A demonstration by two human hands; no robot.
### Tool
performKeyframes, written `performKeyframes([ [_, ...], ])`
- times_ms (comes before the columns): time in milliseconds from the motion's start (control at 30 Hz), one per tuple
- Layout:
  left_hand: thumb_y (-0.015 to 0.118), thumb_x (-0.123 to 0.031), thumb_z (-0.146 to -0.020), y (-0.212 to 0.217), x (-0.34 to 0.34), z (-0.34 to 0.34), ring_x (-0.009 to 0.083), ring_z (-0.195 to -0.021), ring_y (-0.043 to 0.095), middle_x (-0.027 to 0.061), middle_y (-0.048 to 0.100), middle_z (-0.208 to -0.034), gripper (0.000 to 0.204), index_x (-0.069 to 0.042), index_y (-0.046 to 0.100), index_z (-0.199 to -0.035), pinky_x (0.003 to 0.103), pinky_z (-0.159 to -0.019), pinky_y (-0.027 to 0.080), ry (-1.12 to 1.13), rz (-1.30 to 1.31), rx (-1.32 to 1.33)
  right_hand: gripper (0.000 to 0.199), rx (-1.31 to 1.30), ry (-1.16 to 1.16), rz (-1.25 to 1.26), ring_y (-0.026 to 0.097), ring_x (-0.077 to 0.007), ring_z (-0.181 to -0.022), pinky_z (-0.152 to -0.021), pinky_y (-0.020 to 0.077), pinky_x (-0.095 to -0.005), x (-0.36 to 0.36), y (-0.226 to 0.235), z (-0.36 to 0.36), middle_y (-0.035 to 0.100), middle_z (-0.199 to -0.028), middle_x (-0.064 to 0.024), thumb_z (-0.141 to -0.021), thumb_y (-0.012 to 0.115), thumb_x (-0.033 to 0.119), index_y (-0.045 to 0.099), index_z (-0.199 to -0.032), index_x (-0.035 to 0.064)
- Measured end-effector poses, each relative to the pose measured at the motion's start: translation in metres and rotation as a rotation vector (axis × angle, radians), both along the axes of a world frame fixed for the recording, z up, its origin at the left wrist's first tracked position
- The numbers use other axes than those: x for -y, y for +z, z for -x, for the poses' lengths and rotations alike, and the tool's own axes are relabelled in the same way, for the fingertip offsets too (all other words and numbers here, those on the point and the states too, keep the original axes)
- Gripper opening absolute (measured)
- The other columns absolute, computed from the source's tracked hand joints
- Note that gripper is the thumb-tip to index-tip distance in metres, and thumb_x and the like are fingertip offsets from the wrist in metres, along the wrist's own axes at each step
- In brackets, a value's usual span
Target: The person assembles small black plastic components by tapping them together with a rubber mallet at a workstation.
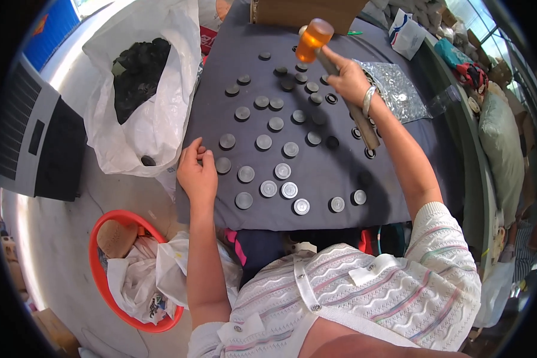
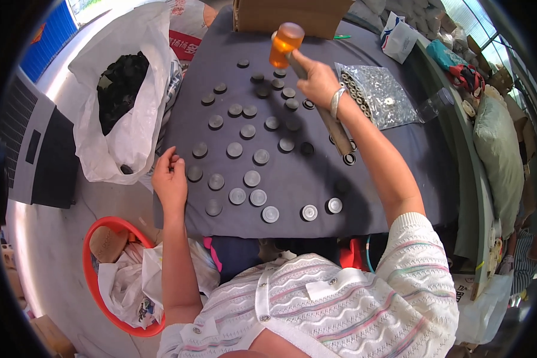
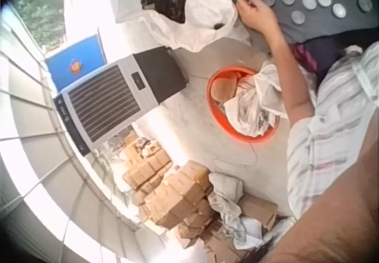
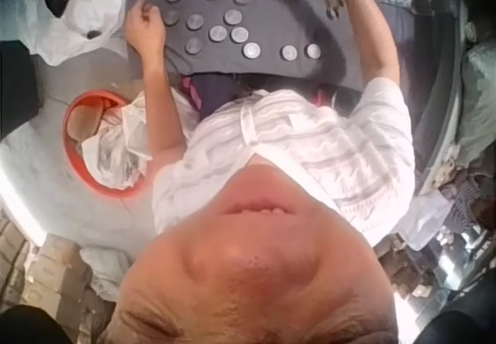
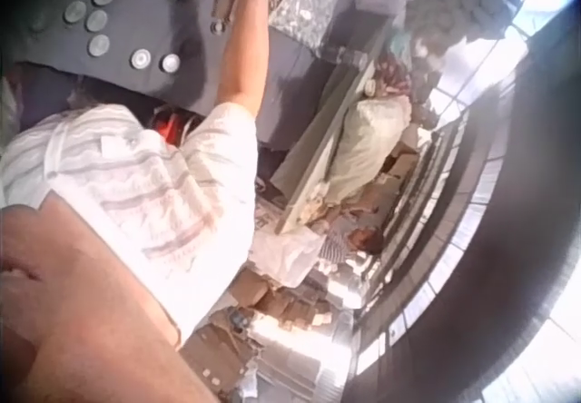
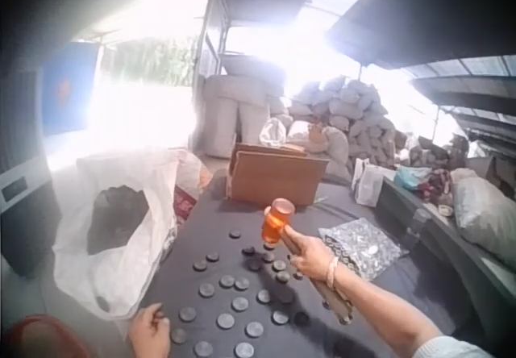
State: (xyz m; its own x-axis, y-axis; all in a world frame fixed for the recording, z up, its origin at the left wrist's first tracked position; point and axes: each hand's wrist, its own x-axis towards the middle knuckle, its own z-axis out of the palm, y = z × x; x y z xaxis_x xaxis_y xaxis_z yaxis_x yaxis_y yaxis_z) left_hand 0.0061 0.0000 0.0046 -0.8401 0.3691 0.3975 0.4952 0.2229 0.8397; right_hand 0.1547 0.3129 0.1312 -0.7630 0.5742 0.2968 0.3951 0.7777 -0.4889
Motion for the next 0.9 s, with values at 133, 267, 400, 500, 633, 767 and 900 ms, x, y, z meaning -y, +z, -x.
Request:
performKeyframes([
  [133, 0.061, -0.005, -0.078, -0.008, 0.002, 0.004, 0.0204, -0.075, 0.062, 0.0097, 0.063, -0.087, 0.028, 0.0, 0.063, -0.106, 0.032, -0.07, 0.05, -0.019, 0.028, -0.034, 0.067, 0.257, 0.012, 0.056, 0.062, -0.034, -0.104, -0.087, 0.0479, -0.0345, -0.009, -0.029, 0.005, 0.061, -0.112, -0.0255, -0.071, 0.057, 0.004, 0.045, -0.137, 0.0094],
  [267, 0.061, -0.005, -0.079, -0.01, 0.0, 0.002, 0.0201, -0.075, 0.062, 0.0096, 0.063, -0.087, 0.028, -0.001, 0.063, -0.106, 0.032, -0.071, 0.05, -0.001, 0.001, -0.007, 0.073, 0.019, -0.003, 0.126, 0.052, -0.0057, -0.052, -0.051, 0.0481, -0.0248, -0.02, -0.002, 0.013, 0.058, -0.072, -0.0011, -0.074, 0.058, 0.0, 0.04, -0.143, 0.0143],
  [400, 0.061, -0.004, -0.078, 0.0, -0.005, 0.0, 0.0199, -0.076, 0.061, 0.0093, 0.062, -0.086, 0.028, -0.001, 0.063, -0.106, 0.032, -0.072, 0.049, -0.014, -0.022, 0.051, 0.07, 0.108, 0.008, -0.01, 0.063, -0.0345, -0.099, -0.086, 0.0486, -0.037, -0.05, -0.023, 0.02, 0.063, -0.103, -0.0266, -0.07, 0.058, 0.005, 0.043, -0.138, 0.0091],
  [500, 0.061, -0.004, -0.078, -0.005, -0.01, 0.006, 0.0194, -0.076, 0.061, 0.009, 0.062, -0.086, 0.029, -0.001, 0.063, -0.107, 0.032, -0.072, 0.049, -0.003, -0.027, 0.029, 0.066, 0.198, -0.039, -0.024, 0.067, -0.0278, -0.078, -0.072, 0.0529, -0.035, -0.057, -0.044, 0.031, 0.066, -0.095, -0.0209, -0.07, 0.059, 0.005, 0.048, -0.135, 0.0097],
  [633, 0.061, -0.003, -0.078, -0.003, -0.002, 0.003, 0.0181, -0.075, 0.061, 0.0084, 0.062, -0.085, 0.029, -0.001, 0.063, -0.107, 0.031, -0.071, 0.049, -0.014, 0.0, 0.017, 0.069, 0.05, -0.055, 0.119, 0.058, -0.013, -0.053, -0.054, 0.05, -0.0278, -0.062, -0.011, 0.028, 0.062, -0.075, -0.0086, -0.072, 0.058, 0.002, 0.045, -0.138, 0.012],
  [767, 0.06, -0.003, -0.079, -0.005, 0.0, 0.003, 0.0177, -0.075, 0.061, 0.0085, 0.062, -0.085, 0.029, -0.001, 0.063, -0.107, 0.031, -0.07, 0.049, 0.004, -0.045, 0.082, 0.069, -0.058, -0.123, -0.145, 0.059, -0.0113, -0.06, -0.058, 0.0508, -0.0272, -0.069, 0.027, 0.046, 0.064, -0.081, -0.0094, -0.073, 0.059, 0.003, 0.044, -0.14, 0.0125],
  [900, 0.06, -0.003, -0.079, -0.007, -0.003, 0.002, 0.0179, -0.075, 0.06, 0.009, 0.062, -0.086, 0.028, -0.001, 0.063, -0.107, 0.031, -0.07, 0.049, -0.011, -0.024, 0.066, 0.061, 0.278, -0.063, -0.157, 0.063, -0.0384, -0.096, -0.084, 0.0499, -0.0398, -0.106, -0.042, 0.054, 0.065, -0.098, -0.0226, -0.071, 0.057, 0.008, 0.051, -0.132, 0.0145],
])
